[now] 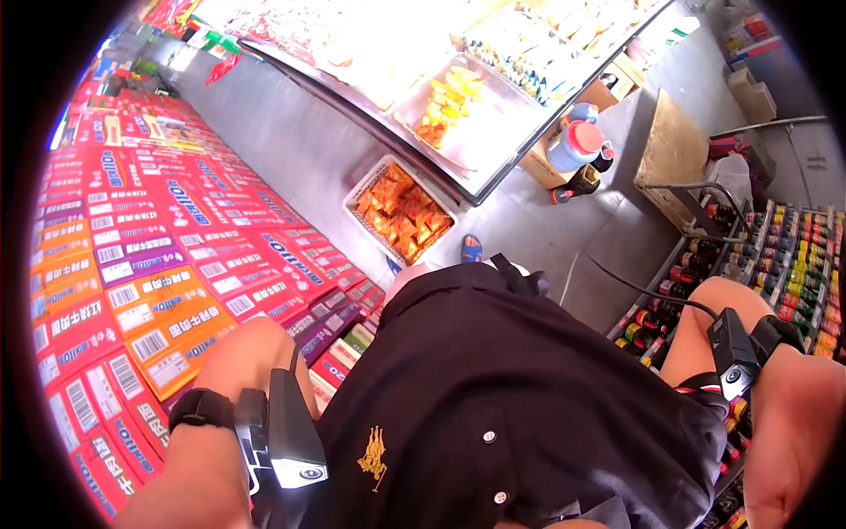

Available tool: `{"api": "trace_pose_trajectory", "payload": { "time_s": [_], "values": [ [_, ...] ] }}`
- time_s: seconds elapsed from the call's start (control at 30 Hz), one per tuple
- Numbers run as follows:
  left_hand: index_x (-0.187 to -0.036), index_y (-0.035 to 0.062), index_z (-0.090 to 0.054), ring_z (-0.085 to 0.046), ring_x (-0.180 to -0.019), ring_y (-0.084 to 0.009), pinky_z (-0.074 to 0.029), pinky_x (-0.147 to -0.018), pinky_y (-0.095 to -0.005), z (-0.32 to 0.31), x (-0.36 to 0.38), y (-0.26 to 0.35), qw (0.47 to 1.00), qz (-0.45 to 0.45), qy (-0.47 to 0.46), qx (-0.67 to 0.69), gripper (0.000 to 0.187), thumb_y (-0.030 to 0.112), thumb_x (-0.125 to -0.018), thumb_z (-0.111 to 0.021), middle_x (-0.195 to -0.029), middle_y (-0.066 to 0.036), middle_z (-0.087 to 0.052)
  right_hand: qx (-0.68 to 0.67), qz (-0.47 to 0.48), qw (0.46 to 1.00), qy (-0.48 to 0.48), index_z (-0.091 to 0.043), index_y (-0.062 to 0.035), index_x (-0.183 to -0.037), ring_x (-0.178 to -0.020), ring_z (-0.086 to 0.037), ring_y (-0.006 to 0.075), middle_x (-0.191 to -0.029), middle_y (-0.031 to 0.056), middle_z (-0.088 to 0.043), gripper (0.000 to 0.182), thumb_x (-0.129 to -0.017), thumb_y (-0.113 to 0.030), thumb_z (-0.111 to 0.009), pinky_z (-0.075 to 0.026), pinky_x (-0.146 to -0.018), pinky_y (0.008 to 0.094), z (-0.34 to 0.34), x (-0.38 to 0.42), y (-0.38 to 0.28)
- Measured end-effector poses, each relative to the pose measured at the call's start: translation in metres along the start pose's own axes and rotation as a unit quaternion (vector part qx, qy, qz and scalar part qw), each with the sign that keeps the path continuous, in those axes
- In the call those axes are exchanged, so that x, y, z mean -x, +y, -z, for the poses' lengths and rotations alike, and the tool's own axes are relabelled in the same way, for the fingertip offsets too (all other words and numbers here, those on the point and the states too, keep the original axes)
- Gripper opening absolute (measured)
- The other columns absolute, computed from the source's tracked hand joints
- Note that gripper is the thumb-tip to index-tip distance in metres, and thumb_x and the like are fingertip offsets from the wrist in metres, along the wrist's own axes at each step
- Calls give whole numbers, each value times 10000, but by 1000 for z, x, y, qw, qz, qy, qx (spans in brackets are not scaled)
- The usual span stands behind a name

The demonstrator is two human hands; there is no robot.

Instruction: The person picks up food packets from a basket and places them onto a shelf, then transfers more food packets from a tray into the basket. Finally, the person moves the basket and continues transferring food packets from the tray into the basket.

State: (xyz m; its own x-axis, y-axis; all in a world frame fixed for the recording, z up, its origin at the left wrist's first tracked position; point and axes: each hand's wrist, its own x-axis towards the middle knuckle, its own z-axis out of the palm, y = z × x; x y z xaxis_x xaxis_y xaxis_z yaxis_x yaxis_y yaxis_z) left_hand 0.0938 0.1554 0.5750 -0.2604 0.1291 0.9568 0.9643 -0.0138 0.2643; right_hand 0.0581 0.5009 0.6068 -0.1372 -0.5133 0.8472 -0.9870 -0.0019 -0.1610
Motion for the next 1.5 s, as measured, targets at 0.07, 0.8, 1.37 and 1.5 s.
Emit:
{"api": "trace_pose_trajectory", "payload": {
  "time_s": [0.07, 0.8, 1.37, 1.5],
  "values": [
    [-884, 89, -625, -599, -950, -134, -461, -873, -313, -3, -8, 8, 999, -33, 4, -30, 169, 253, -884, -582, -950, -44, -634, -16, 6, 1000, -4, -430, 75, -1307, -1358, -391, 309, -1397, 225, -454, 416, -1037, -239, -386, -402, -1093, 461, 7, 2, 6],
    [-796, 139, -659, -583, -890, -92, -450, -820, -282, 19, -16, 28, 981, -160, 52, -101, 239, 373, -840, -639, -851, 38, -622, -15, 23, 1000, 0, -583, 71, -1092, -1080, -554, 266, -1112, 164, -632, 212, -939, -41, -488, -410, -1005, 390, -11, 1, -12],
    [-878, 17, -611, -595, -788, -172, -479, -768, -295, 73, 316, -152, 812, 445, 304, -223, 247, 105, -979, -403, -847, -65, -631, -125, -487, 856, -120, -670, -40, -1122, -774, -658, 196, -917, 129, -697, 243, -895, 10, -600, -519, -694, 310, -289, 160, 143],
    [-889, 26, -592, -548, -719, -196, -445, -666, -360, 42, 614, -172, 681, 678, 176, -215, 290, 277, -1010, -509, -767, -60, -575, -83, -564, 755, -325, -657, -52, -1094, -882, -667, 382, -959, 195, -685, 217, -934, -158, -556, -538, -758, 445, -411, 324, 151]
  ]
}}
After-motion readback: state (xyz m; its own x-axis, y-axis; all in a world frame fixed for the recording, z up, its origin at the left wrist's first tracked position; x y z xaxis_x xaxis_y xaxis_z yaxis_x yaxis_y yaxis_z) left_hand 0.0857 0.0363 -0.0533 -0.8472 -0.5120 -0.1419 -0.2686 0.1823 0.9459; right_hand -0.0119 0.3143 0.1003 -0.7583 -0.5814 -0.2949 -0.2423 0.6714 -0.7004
